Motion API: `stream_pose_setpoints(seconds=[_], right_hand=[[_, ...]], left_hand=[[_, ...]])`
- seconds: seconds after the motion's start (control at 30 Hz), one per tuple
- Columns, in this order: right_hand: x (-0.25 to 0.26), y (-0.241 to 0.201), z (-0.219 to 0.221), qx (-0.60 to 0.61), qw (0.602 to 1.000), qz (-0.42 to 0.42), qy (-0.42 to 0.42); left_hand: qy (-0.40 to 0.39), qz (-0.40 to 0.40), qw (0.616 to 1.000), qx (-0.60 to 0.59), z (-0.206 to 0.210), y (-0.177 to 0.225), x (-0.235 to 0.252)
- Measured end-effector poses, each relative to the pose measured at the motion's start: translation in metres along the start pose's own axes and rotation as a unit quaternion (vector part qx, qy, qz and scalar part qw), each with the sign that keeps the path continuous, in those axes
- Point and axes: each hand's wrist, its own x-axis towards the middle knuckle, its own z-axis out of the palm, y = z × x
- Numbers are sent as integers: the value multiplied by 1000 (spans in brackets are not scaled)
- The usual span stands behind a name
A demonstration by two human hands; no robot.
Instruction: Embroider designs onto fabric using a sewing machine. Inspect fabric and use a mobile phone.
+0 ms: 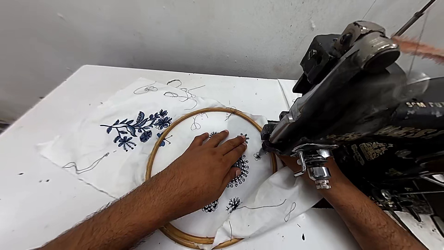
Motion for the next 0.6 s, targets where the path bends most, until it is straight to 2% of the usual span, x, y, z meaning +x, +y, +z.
stream_pose_setpoints(seconds=[0.23,0.4,0.53,0.6], right_hand=[[-2,-4,-4,52,999,-14,-3],[3,-5,0,42,997,60,-24],[-1,-1,1,6,1000,3,-7],[0,-2,1,22,1000,7,-12]], left_hand=[[-1,-4,1000,1,-2,2,-1],[-17,-13,1000,0,-5,1,-3],[-16,-15,1000,2,-4,-1,-4],[-11,-14,1000,4,-3,-2,-3]])
